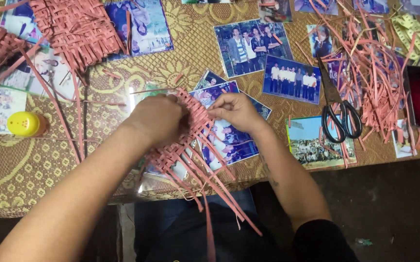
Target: The person weaves pink plastic strips into a flat rectangular mat, interlacing them by hand. They then use scissors to trim the excess strip ends along the edges of the woven piece.
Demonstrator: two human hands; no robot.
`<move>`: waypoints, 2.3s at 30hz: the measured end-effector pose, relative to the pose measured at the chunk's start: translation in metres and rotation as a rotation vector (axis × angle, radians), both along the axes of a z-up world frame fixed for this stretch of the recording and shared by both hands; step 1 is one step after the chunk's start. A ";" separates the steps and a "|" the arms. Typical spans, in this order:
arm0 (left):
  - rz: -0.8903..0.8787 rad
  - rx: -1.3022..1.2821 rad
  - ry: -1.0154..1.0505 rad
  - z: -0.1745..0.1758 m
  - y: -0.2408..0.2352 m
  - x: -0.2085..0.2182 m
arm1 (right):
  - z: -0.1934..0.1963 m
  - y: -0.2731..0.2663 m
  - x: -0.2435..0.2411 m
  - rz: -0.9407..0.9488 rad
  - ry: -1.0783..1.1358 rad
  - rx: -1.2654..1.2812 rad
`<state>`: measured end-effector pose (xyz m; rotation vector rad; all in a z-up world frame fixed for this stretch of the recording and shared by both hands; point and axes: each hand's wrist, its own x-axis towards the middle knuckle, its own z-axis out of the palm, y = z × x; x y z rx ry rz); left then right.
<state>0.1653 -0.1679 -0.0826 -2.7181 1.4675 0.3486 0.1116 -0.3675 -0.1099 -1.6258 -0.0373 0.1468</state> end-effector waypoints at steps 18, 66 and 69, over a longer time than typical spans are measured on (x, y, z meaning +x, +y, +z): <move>0.481 -0.190 0.130 0.003 -0.034 -0.073 | 0.006 -0.020 -0.005 0.278 0.034 0.124; 0.438 -0.662 0.043 -0.026 -0.017 -0.071 | 0.054 0.009 -0.005 0.117 0.327 -0.949; 0.428 -0.684 0.026 -0.022 -0.017 -0.071 | 0.056 0.012 -0.006 0.091 0.336 -0.933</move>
